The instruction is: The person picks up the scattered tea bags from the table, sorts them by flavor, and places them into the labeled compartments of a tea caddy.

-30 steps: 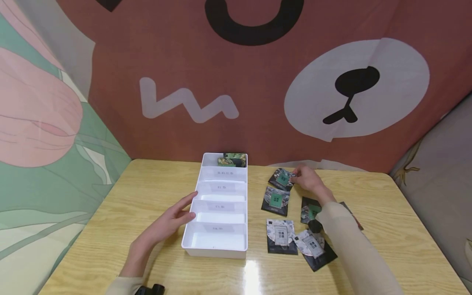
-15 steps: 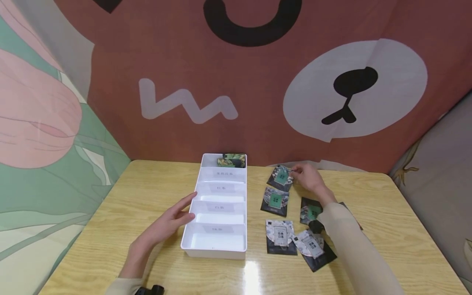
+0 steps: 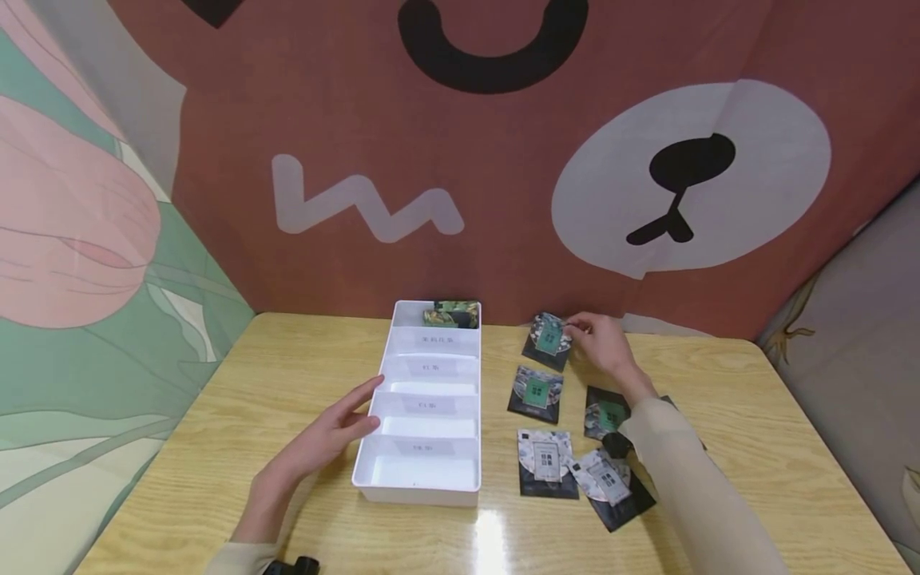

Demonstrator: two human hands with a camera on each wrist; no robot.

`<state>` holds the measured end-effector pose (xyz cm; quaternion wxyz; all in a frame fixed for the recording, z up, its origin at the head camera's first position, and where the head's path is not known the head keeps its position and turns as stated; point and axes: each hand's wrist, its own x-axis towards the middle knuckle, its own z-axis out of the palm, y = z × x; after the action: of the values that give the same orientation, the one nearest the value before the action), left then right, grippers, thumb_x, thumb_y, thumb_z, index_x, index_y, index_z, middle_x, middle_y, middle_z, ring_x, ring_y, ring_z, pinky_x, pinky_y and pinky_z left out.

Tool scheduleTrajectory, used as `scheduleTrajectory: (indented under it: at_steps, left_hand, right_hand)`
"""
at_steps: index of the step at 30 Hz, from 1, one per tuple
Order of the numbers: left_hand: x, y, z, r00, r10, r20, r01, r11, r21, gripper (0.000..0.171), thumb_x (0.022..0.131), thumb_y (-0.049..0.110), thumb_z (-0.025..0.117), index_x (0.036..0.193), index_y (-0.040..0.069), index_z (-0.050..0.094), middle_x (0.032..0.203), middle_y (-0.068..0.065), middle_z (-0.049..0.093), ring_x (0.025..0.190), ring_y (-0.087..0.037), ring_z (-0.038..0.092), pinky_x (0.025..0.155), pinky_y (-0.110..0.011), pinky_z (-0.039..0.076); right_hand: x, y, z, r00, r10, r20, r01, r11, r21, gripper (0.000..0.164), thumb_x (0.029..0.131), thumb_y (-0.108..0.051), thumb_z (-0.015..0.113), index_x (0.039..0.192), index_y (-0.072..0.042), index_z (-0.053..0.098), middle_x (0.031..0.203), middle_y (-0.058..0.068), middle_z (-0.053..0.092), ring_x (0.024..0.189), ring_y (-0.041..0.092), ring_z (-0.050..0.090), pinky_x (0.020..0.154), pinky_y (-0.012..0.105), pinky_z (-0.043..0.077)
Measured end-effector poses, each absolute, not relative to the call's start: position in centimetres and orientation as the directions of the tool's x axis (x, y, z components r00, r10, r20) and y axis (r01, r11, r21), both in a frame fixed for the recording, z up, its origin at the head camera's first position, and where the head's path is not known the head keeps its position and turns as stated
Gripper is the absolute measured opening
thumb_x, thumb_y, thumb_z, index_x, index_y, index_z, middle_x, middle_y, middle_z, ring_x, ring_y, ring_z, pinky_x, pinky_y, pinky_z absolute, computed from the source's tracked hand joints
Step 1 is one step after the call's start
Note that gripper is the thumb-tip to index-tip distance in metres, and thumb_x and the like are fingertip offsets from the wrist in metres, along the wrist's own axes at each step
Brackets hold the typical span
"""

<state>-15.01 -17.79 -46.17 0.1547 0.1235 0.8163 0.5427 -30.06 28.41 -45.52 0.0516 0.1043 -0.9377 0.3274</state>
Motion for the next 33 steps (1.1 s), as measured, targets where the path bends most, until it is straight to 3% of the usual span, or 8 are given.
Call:
scheduleTrajectory:
  at_steps: [23,33]
  left_hand:
    - [-15.1,-17.8,-46.2,-0.922,0.365,-0.126,0.017,0.364,0.931,0.065,0.099,0.040,0.060,0.155,0.040,0.027,0.164,-0.003,0.023,0.126,-0.027,0.057,0.107,-0.045,0.042]
    - [-15.0,-17.8,-46.3,-0.923,0.363,-0.126,0.016,0.365,0.931,0.064,0.099,0.040,0.060,0.155,0.042,0.028,0.164,-0.004,0.024,0.127,-0.028,0.056,0.108,-0.047,0.043]
  right_hand:
    - [-29.8,25.1,-42.7,-0.943,-0.169,0.287,-0.319,0.707,-0.632,0.027,0.099,-0.035,0.062,0.109,-0.013,0.074,0.097,0.009,0.073,0.074,0.031,0.061,0.057,0.032,0.043]
    - [-29.3,24.0,-41.6,-0.937,-0.170,0.305,-0.335,0.680,-0.652,0.024,0.098,-0.034,0.064,0.108,-0.014,0.074,0.094,0.008,0.074,0.072,0.011,0.066,0.057,0.032,0.045]
